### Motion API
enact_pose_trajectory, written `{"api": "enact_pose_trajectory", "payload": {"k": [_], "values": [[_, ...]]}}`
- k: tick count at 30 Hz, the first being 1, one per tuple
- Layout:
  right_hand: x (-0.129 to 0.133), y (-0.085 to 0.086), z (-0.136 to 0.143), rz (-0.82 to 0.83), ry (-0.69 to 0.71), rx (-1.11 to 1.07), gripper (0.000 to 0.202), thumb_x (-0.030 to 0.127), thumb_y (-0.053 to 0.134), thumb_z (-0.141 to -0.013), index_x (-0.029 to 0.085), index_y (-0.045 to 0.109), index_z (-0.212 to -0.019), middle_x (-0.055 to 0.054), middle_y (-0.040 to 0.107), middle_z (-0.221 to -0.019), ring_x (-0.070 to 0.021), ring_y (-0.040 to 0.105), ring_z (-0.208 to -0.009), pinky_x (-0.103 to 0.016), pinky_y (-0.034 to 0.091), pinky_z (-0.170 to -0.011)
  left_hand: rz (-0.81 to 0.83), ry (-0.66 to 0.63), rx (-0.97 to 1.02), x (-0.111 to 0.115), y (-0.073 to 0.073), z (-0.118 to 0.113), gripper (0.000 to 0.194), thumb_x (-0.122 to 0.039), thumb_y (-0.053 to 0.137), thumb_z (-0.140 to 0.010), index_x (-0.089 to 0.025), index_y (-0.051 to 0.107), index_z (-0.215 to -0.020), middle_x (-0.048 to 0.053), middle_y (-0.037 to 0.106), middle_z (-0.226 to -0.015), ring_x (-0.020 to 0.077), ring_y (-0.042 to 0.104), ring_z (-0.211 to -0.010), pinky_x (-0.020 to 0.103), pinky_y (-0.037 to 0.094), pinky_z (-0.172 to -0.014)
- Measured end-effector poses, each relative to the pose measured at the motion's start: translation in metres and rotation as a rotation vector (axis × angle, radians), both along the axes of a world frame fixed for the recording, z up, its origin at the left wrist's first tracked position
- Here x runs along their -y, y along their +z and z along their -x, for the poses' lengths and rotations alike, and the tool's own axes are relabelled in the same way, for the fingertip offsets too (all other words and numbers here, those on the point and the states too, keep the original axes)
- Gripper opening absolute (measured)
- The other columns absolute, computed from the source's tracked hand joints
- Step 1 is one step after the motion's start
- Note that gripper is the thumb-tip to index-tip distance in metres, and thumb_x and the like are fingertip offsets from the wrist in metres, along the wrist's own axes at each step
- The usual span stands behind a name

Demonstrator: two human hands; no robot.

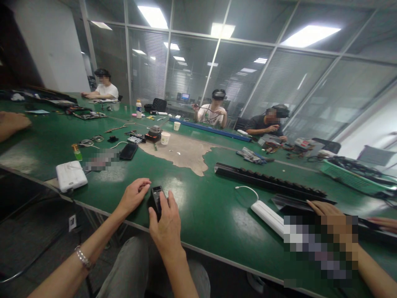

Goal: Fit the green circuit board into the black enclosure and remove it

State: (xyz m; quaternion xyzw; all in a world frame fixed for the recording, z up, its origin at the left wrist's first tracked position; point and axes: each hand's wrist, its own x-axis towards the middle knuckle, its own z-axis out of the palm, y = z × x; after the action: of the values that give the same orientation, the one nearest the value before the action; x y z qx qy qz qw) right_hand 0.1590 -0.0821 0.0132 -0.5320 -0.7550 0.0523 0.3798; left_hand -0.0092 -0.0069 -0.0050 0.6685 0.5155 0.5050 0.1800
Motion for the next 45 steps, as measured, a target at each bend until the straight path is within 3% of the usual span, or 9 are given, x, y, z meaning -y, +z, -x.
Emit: {"api": "enact_pose_trajectory", "payload": {"k": [5,12,15,21,24,33,41,45], "values": [[-0.004,0.002,0.004,-0.011,-0.004,-0.043,0.043,0.022,0.050,-0.088,0.015,0.053,-0.131,-0.016,0.054,-0.131,-0.0273,0.052,-0.121,-0.046,0.044,-0.101,0.003,0.004,-0.028,-0.001,0.001,0.000,0.022,-0.028,0.047,-0.087,-0.019,0.066,-0.095,0.006,0.066,-0.104,0.0163,0.063,-0.093,0.029,0.052,-0.084],[-0.019,0.035,-0.005,-0.137,-0.068,-0.211,0.040,0.026,0.051,-0.089,0.017,0.056,-0.127,-0.013,0.055,-0.129,-0.0243,0.051,-0.120,-0.043,0.042,-0.103,0.012,-0.008,-0.047,-0.001,0.000,0.001,0.024,-0.030,0.046,-0.088,-0.019,0.067,-0.091,0.007,0.065,-0.107,0.0172,0.062,-0.099,0.030,0.052,-0.086],[-0.029,0.027,-0.022,-0.146,-0.158,-0.201,0.039,0.028,0.051,-0.089,0.016,0.057,-0.126,-0.014,0.055,-0.128,-0.0248,0.051,-0.119,-0.043,0.042,-0.103,0.001,0.011,-0.047,-0.001,-0.001,0.001,0.024,-0.030,0.046,-0.088,-0.020,0.067,-0.091,0.007,0.066,-0.105,0.0181,0.062,-0.100,0.031,0.051,-0.087],[-0.044,-0.018,-0.046,-0.104,-0.233,-0.126,0.041,0.029,0.049,-0.089,0.012,0.056,-0.126,-0.018,0.053,-0.129,-0.0267,0.051,-0.120,-0.046,0.042,-0.101,-0.006,0.021,-0.049,-0.002,-0.002,0.000,0.024,-0.030,0.047,-0.087,-0.020,0.068,-0.091,0.007,0.066,-0.106,0.0187,0.062,-0.101,0.033,0.051,-0.088],[-0.045,-0.027,-0.048,-0.097,-0.224,-0.101,0.042,0.030,0.048,-0.090,0.014,0.054,-0.129,-0.017,0.050,-0.134,-0.0271,0.048,-0.123,-0.047,0.041,-0.102,-0.002,0.015,-0.038,-0.002,-0.002,0.000,0.024,-0.030,0.047,-0.087,-0.020,0.068,-0.092,0.007,0.066,-0.106,0.0185,0.062,-0.100,0.032,0.052,-0.087],[-0.041,-0.018,-0.050,-0.106,-0.227,-0.043,0.054,0.032,0.055,-0.085,0.016,0.047,-0.136,-0.017,0.039,-0.144,-0.0296,0.039,-0.131,-0.049,0.035,-0.107,0.005,0.021,-0.057,-0.002,-0.001,0.000,0.023,-0.030,0.048,-0.087,-0.020,0.068,-0.091,0.007,0.066,-0.107,0.0183,0.061,-0.101,0.033,0.050,-0.091],[-0.044,-0.022,-0.058,-0.059,-0.113,-0.049,0.047,0.023,0.050,-0.087,0.016,0.050,-0.133,-0.015,0.050,-0.135,-0.0261,0.046,-0.125,-0.047,0.040,-0.104,0.006,0.019,-0.049,-0.001,-0.001,0.000,0.023,-0.029,0.048,-0.087,-0.020,0.068,-0.090,0.007,0.066,-0.106,0.0182,0.062,-0.100,0.032,0.051,-0.089],[-0.039,-0.006,-0.055,-0.074,-0.151,-0.170,0.042,0.026,0.051,-0.088,0.014,0.055,-0.128,-0.015,0.056,-0.128,-0.0259,0.051,-0.120,-0.047,0.040,-0.104,0.007,0.018,-0.046,-0.001,0.000,0.000,0.022,-0.029,0.048,-0.086,-0.020,0.068,-0.090,0.007,0.066,-0.106,0.0184,0.062,-0.099,0.032,0.051,-0.088]]}}
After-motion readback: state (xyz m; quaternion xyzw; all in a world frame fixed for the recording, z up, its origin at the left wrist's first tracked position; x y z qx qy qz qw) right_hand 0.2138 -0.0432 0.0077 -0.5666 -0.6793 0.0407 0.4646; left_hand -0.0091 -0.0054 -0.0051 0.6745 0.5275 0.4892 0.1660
